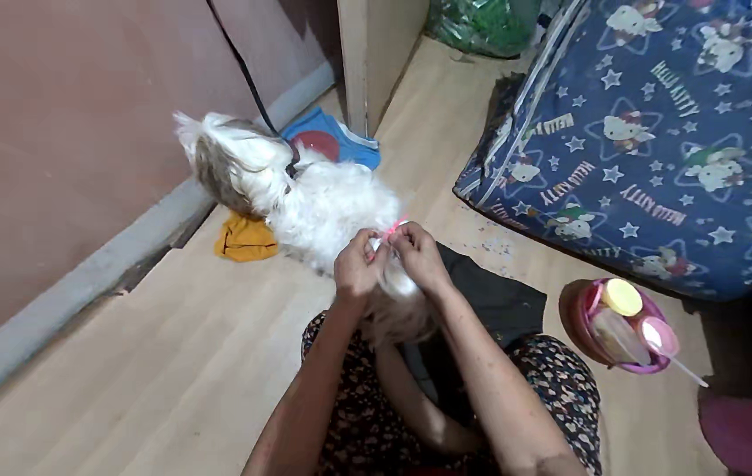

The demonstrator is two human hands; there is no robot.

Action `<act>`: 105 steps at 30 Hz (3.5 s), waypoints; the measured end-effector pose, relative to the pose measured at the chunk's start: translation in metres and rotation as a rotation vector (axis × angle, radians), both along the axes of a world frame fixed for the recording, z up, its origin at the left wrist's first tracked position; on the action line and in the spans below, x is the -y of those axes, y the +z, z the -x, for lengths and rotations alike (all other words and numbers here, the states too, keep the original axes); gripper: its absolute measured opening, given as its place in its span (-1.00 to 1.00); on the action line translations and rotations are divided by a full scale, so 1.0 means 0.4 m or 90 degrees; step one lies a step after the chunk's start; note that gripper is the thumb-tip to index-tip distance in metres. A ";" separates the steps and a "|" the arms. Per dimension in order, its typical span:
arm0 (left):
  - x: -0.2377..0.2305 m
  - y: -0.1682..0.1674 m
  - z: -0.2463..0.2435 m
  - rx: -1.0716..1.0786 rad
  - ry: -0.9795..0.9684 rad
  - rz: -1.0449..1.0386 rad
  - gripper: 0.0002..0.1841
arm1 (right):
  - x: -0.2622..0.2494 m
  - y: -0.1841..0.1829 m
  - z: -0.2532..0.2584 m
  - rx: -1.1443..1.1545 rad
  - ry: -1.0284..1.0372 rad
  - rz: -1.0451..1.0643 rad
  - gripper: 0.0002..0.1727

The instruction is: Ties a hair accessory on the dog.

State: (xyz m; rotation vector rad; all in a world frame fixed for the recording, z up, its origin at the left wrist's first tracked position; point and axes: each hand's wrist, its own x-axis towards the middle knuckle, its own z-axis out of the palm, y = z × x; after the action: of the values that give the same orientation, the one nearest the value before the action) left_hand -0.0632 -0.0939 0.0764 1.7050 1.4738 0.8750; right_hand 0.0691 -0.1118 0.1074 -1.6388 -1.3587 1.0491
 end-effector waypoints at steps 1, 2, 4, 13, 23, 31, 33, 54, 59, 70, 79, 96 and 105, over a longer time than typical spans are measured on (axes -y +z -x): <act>0.000 0.004 0.009 -0.001 0.001 0.018 -0.74 | 0.000 0.002 0.004 -0.002 0.020 -0.005 -0.77; 0.002 0.010 0.019 0.005 -0.001 0.033 -0.75 | 0.005 0.007 0.008 0.001 0.044 -0.010 -0.77; 0.008 0.018 0.040 0.024 0.002 0.039 -0.79 | 0.023 0.023 0.012 0.003 0.098 -0.004 -0.77; 0.008 0.019 0.095 0.025 0.024 -0.012 -0.69 | 0.161 0.160 -0.116 -0.619 0.192 -0.163 -0.76; 0.066 -0.009 0.150 0.061 0.011 -0.028 -0.82 | 0.055 0.139 -0.026 -0.418 0.256 -0.279 -0.70; 0.074 0.025 0.186 0.158 0.074 0.022 -0.89 | -0.017 -0.013 0.079 -0.017 0.164 -0.186 -0.83; 0.073 0.023 0.208 0.211 0.075 0.063 -0.90 | -0.012 -0.018 0.091 0.010 0.203 -0.230 -0.81; 0.095 -0.013 0.199 0.288 0.215 0.024 -0.99 | 0.335 0.184 0.167 0.196 0.738 -0.397 -0.71; 0.108 -0.021 0.201 0.295 0.219 -0.037 -0.95 | 0.012 0.155 0.153 0.152 0.218 -0.434 -0.77; 0.104 -0.007 0.237 0.256 0.251 -0.003 -0.93 | -0.088 0.039 0.207 0.200 0.467 -0.293 -0.84; 0.122 0.015 0.282 0.197 0.291 -0.017 -0.91 | -0.100 0.036 0.284 0.245 0.515 -0.360 -0.91; 0.205 -0.022 0.395 0.010 0.311 -0.215 -0.78 | -0.016 0.069 0.391 -0.288 0.367 0.280 -0.79; 0.222 0.014 0.400 -0.137 0.421 -0.104 -0.77 | 0.042 0.001 0.465 -0.026 0.344 -0.081 -0.87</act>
State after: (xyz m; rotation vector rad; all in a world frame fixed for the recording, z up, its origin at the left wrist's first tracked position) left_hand -0.2231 -0.1827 0.0819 1.4612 2.2283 1.1995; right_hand -0.1170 -0.1288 0.1079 -1.1725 -1.8544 1.2568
